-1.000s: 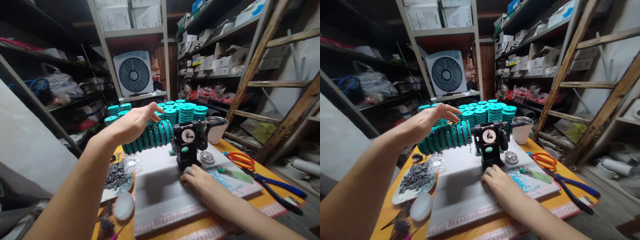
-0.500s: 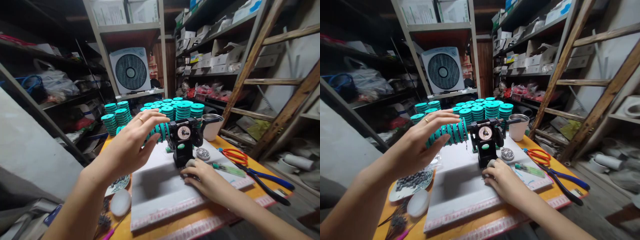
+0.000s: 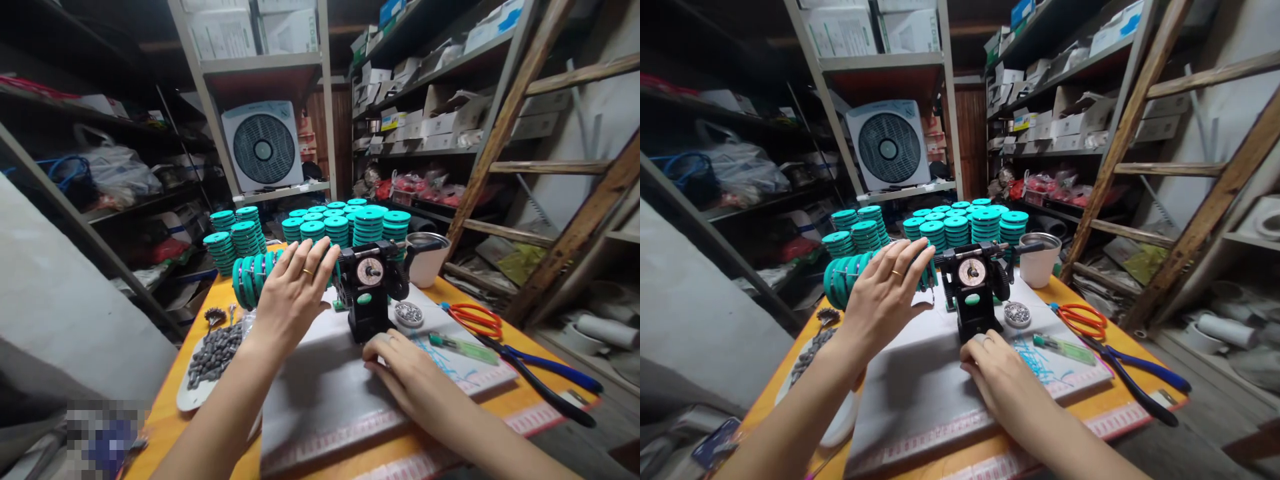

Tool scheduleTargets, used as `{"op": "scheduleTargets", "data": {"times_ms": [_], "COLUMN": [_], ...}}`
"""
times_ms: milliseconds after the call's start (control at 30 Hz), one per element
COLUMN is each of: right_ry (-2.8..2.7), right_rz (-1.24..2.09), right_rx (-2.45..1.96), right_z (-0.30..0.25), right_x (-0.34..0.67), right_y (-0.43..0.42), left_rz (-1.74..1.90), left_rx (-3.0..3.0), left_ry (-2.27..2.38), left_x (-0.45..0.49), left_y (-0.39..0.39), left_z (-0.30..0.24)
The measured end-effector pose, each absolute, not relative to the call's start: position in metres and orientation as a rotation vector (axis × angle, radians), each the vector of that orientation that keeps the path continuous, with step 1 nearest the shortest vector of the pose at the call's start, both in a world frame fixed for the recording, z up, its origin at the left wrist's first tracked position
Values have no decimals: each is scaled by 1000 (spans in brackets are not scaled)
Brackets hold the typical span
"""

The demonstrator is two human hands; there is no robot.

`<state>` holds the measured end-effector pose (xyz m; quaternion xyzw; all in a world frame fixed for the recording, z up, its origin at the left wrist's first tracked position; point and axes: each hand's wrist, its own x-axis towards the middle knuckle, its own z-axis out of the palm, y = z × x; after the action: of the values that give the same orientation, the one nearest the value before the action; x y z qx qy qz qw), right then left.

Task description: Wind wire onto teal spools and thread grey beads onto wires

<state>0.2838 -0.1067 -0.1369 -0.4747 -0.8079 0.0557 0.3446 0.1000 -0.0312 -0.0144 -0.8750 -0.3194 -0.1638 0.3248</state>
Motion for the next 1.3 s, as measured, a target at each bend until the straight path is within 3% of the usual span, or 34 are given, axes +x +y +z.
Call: {"op": "scheduleTargets", "data": {"times_ms": [400,800,1300], "right_ry": [-1883,-1597,-1493], "right_rz": [131,290,299], "right_rx": [-1023,-806,-654], "right_z": [-80,-54,-31], "right_x": [303,294,267], "right_y": [-94,-69,-32], "left_rz": [-457,-593,-434], "left_rx": [-2815,-2377,-2516], "left_ry": [-950,-878,-1176], "left_x": [96,100,101], "left_y": [5,-27,-17], "left_z": [46,2,34]}}
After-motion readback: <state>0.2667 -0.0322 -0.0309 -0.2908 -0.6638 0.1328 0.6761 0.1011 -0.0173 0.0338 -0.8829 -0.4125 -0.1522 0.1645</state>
